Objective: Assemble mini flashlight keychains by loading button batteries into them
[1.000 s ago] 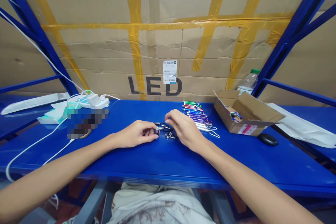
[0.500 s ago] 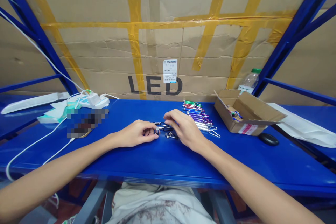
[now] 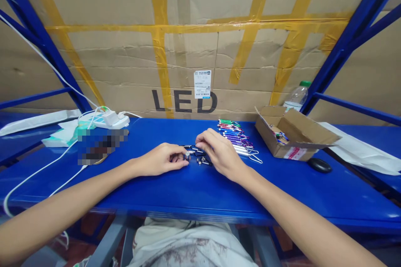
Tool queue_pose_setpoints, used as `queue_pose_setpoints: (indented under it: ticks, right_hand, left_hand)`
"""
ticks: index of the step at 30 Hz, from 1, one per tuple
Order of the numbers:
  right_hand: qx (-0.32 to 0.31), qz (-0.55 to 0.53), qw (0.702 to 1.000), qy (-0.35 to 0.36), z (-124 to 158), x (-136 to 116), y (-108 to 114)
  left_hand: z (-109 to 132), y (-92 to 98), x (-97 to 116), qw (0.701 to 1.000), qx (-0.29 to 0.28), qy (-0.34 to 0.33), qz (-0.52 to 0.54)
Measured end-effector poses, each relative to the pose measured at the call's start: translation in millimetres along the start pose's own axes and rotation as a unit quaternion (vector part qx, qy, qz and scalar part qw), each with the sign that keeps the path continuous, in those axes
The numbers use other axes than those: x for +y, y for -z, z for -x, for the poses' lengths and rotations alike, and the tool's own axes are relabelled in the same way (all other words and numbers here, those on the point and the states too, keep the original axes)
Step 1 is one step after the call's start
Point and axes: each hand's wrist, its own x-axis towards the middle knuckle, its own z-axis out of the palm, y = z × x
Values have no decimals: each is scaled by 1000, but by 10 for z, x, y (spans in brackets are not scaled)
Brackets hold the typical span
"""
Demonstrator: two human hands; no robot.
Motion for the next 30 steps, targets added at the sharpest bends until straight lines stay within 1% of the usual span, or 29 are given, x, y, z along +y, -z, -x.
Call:
queue_pose_setpoints:
  ticks: [8,15,23,30]
  right_hand:
    - [25,0,999,27,-23,22,-8]
    - [12,4,999,30,-9,50,-24]
    - [24,3,999,36,-22,24,-21]
    - [16,-7,999,26,-14,16,-10]
  left_hand:
    - [13,-8,-7,1000,2,-5,-9]
    - [12,1,8,1000,3,-7,-9]
    - [19,-10,2,1000,9,-4,-23]
    - [17,-10,-4,1000,12,-6,-19]
